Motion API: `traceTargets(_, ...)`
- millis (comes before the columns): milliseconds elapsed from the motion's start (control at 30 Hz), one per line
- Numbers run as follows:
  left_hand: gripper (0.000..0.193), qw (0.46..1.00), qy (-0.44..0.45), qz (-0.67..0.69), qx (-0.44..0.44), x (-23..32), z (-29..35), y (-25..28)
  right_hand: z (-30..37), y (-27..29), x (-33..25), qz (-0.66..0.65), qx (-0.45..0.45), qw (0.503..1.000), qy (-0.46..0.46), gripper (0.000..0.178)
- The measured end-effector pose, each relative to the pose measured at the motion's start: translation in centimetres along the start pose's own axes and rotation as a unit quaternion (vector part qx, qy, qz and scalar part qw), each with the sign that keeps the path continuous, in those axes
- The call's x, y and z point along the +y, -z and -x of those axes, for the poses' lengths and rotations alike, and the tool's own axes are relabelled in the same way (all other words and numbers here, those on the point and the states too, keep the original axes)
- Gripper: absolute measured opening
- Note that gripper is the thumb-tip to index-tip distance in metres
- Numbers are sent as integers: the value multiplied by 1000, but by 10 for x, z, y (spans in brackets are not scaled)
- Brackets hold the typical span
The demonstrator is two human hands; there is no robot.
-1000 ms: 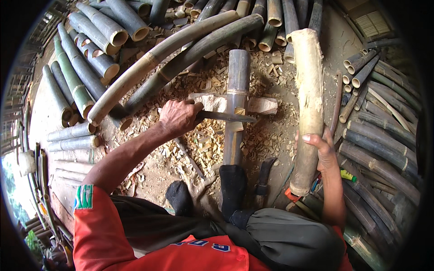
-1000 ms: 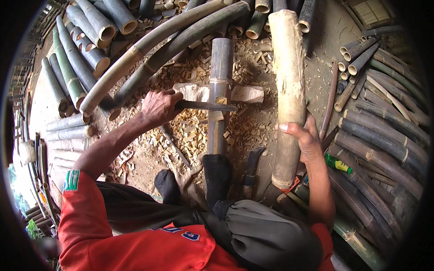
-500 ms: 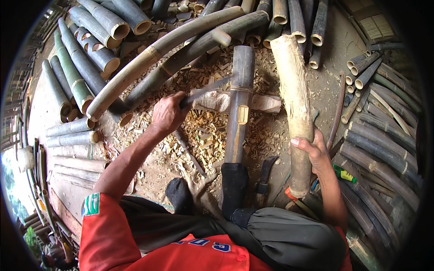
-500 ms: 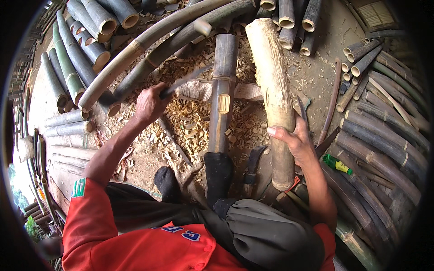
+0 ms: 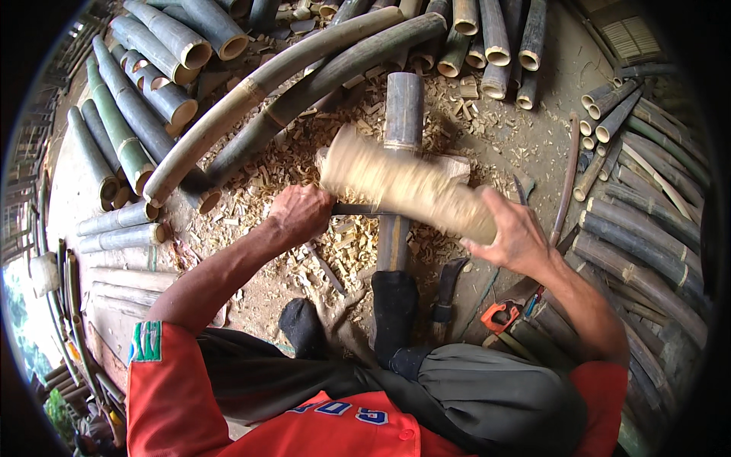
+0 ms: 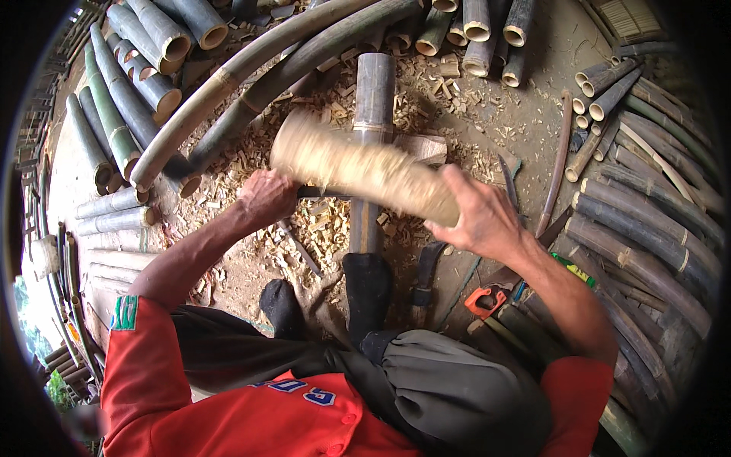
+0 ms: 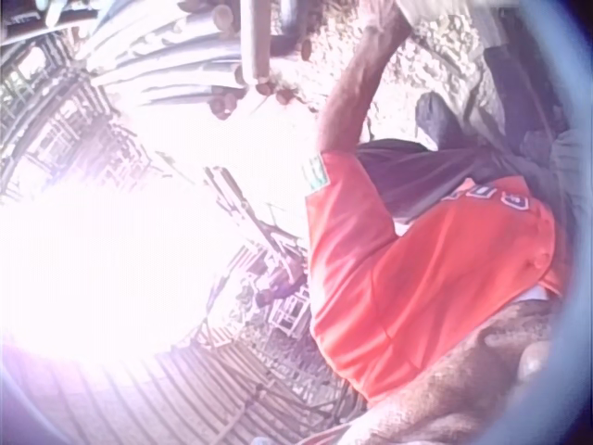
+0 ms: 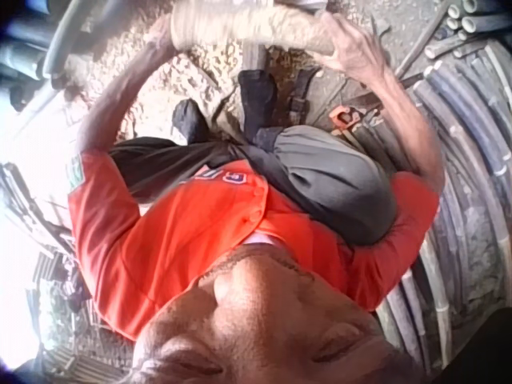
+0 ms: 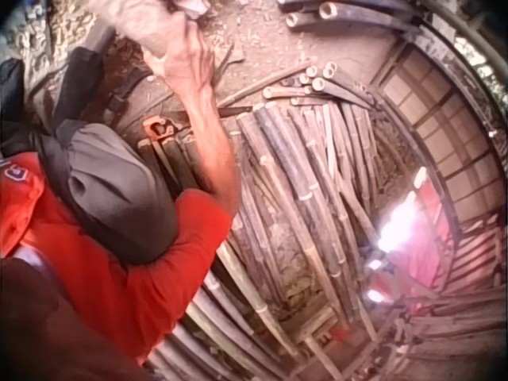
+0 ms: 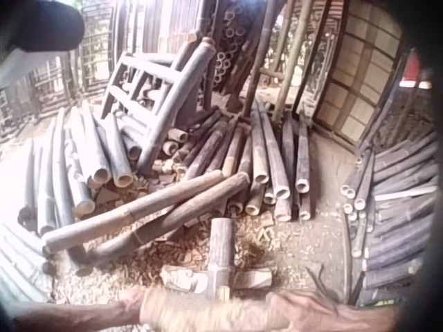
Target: The person carves a hole into a bamboo pole using a knife and then fits another bamboo pole into the opening.
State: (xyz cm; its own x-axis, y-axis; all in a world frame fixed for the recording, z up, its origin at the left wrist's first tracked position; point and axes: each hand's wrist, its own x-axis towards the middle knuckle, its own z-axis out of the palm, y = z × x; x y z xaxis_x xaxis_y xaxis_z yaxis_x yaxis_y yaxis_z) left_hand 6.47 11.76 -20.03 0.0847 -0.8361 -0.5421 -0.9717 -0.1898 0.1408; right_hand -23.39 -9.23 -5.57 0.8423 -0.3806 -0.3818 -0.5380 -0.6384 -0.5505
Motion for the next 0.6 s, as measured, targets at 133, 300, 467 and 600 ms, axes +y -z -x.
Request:
traceTargets(133, 18, 999, -30, 27, 1, 4, -6, 5, -30, -3, 63, 346, 19, 878, 329, 81)
traceTargets(300, 20, 1000, -12, 20, 6, 6, -2, 3, -31, -13, 43, 356, -67, 879, 311, 79)
traceTargets(467, 19, 999, -11, 30, 12, 7, -1, -1, -35, -1, 66, 393, -10, 859, 329, 71)
traceTargets(600, 17, 999, 13, 48, -4, 8, -2, -3, -21, -12, 24, 373, -73, 879, 288, 65)
